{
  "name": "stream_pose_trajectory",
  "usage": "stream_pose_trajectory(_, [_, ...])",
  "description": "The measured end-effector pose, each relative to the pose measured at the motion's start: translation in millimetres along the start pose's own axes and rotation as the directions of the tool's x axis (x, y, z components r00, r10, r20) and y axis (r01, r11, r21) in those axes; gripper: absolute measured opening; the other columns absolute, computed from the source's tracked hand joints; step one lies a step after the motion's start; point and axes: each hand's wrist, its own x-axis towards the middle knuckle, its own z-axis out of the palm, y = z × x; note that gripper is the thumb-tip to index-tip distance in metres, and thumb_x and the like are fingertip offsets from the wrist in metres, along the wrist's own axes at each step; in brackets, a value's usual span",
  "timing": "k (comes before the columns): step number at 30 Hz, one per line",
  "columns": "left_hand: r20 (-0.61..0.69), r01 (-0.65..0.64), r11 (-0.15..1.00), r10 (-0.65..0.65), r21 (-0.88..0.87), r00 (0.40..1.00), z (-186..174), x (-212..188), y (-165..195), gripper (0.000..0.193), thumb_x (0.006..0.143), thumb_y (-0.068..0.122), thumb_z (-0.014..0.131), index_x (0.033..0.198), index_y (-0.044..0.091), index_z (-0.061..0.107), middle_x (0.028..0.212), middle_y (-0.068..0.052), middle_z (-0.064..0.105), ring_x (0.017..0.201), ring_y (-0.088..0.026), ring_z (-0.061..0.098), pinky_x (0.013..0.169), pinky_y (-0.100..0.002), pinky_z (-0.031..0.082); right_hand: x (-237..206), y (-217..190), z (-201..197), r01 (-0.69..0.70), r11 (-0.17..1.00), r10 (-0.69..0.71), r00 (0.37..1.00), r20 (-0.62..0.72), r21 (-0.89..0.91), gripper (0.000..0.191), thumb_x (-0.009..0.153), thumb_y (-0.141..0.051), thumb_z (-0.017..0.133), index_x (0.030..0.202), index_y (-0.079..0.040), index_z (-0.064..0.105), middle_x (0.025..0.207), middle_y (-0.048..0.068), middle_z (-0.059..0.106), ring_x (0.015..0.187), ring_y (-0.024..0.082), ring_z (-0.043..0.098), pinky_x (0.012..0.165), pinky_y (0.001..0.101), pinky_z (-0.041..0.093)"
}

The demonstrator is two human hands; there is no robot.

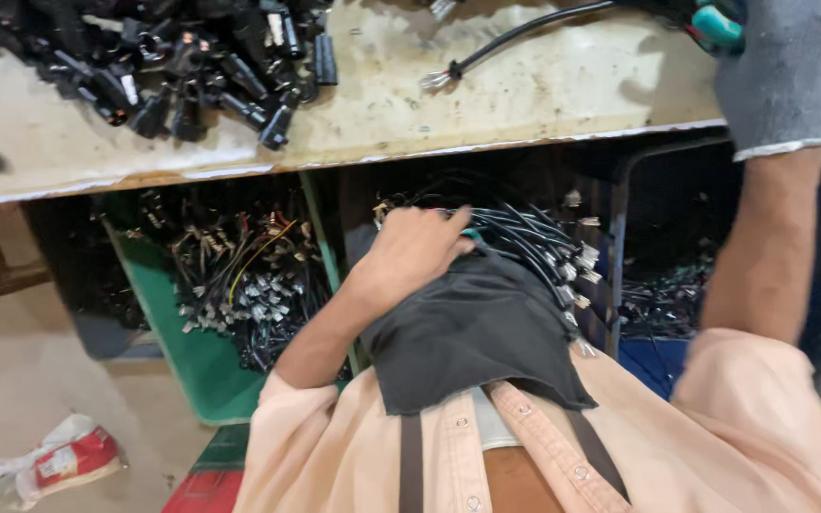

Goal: The person repeatedly picks up black wires from a table, uses pliers to strip the outer insulation from one end, and places the stripped wires into a green bin below. The process is continuous and repetitive throughout the clip.

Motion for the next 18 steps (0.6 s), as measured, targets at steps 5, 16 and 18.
stream_pose_trajectory(5, [-0.479, 0.119, 0.984, -0.041, 0.134, 0.877, -26.8, 11.6, -19.3, 0.044, 0.095, 0.033, 0.071, 0.131, 0.009, 0.065, 0.085, -0.009, 0.07, 0.071, -0.028, 0.069, 0.059, -0.042, 0.053, -14.4, -20.3, -14.7, -0.166, 0.888, 0.241, 0.962, -0.127, 0.43, 0.029, 0.097, 0.004, 0.071, 0.124, -0.003, 0.061, 0.121, 0.012, 0.068, 0.109, 0.027, 0.073, 0.096, 0.0334, 0.06])
stream_pose_trajectory(16, [-0.798, 0.411, 0.907, -0.181, 0.091, 0.575, -61.5, 45.0, -93.9, 0.047, 0.093, 0.007, 0.076, 0.136, 0.01, 0.058, 0.123, -0.01, 0.062, 0.113, -0.029, 0.064, 0.09, -0.039, 0.056, -49.8, -68.0, 0.6, -0.265, 0.942, 0.289, 0.953, -0.096, 0.207, 0.024, 0.089, -0.003, 0.078, 0.108, -0.007, 0.064, 0.102, 0.013, 0.064, 0.096, 0.033, 0.067, 0.078, 0.0421, 0.053])
stream_pose_trajectory(18, [-0.885, 0.16, 0.982, -0.158, -0.096, 0.438, -66.4, 35.5, -85.8, 0.051, 0.094, 0.001, 0.079, 0.14, 0.007, 0.058, 0.13, -0.012, 0.061, 0.121, -0.028, 0.063, 0.101, -0.037, 0.056, -46.8, -72.3, -0.3, -0.228, 0.948, 0.278, 0.932, -0.232, 0.222, 0.022, 0.092, -0.004, 0.08, 0.109, -0.007, 0.066, 0.101, 0.012, 0.064, 0.094, 0.034, 0.067, 0.078, 0.0453, 0.052])
